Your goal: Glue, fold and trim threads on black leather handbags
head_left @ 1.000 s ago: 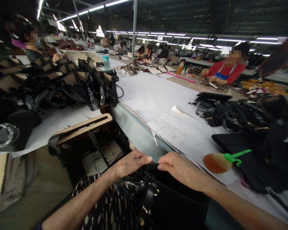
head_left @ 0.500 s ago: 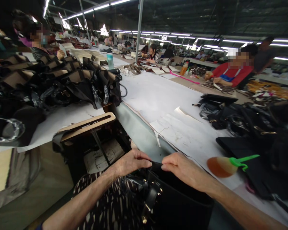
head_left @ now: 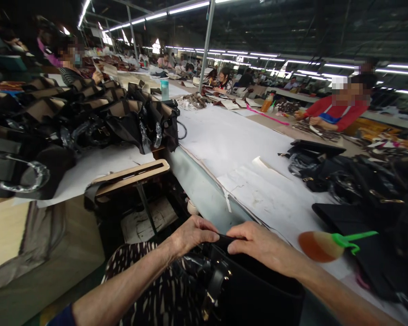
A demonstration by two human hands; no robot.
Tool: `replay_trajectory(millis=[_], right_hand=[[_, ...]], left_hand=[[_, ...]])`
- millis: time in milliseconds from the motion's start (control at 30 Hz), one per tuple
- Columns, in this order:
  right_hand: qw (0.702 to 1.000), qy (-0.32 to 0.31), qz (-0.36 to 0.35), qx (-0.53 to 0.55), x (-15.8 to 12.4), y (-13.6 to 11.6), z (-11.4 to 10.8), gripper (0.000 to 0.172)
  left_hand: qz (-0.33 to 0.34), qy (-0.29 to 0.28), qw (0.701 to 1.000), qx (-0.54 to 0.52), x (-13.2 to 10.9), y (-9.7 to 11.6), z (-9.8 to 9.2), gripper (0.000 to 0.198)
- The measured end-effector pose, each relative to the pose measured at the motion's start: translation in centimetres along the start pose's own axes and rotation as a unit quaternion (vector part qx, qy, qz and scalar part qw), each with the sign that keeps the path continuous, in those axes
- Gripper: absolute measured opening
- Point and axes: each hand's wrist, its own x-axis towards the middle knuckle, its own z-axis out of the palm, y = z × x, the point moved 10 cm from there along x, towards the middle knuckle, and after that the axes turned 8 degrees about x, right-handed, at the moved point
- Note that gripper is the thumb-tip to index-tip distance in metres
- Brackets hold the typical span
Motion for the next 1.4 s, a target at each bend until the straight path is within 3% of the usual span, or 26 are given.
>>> replay_trajectory(millis=[200,333,400,533,833,1133,1300,1400], right_hand=[[0.998,0.023,0.003,-0.065,0.6,-0.9,0.2,0.030],[0.997,0.027,-0.009,-0.069,0.9,-0.6,0.1,0.031],[0.998,0.028,-0.001,-0.064,1.0,-0.1,-0.1,0.030],[0.999,0.026,0.016,-0.045,1.2,0.7,-0.4,0.029],[0.997,0.032,0.011,-0.064,1.3,0.8,-0.3,0.033],[0.998,0.015,-0.007,-0.053,1.0,-0.2,0.1,0.025],[0.994,0.047,-0.035,-0.087,1.0,-0.4,-0.2,0.030],[0.995,0.048,-0.030,-0.077,1.2,-0.1,-0.1,0.032]], left_hand=[[0.022,0.009,1.000,0.011,-0.6,1.5,0.4,0.023],[0.027,-0.098,0.995,-0.020,-0.7,1.5,0.6,0.032],[0.026,-0.117,0.992,-0.041,-0.7,1.3,0.0,0.039],[0.031,-0.081,0.995,-0.050,-0.5,0.8,-1.3,0.038],[0.068,-0.031,0.995,0.059,-0.4,2.0,0.0,0.027],[0.077,0.032,0.993,0.088,-0.1,1.3,0.0,0.028],[0.086,0.037,0.991,0.095,-0.6,1.6,0.0,0.028],[0.092,-0.003,0.991,0.096,-0.9,2.0,0.3,0.030]])
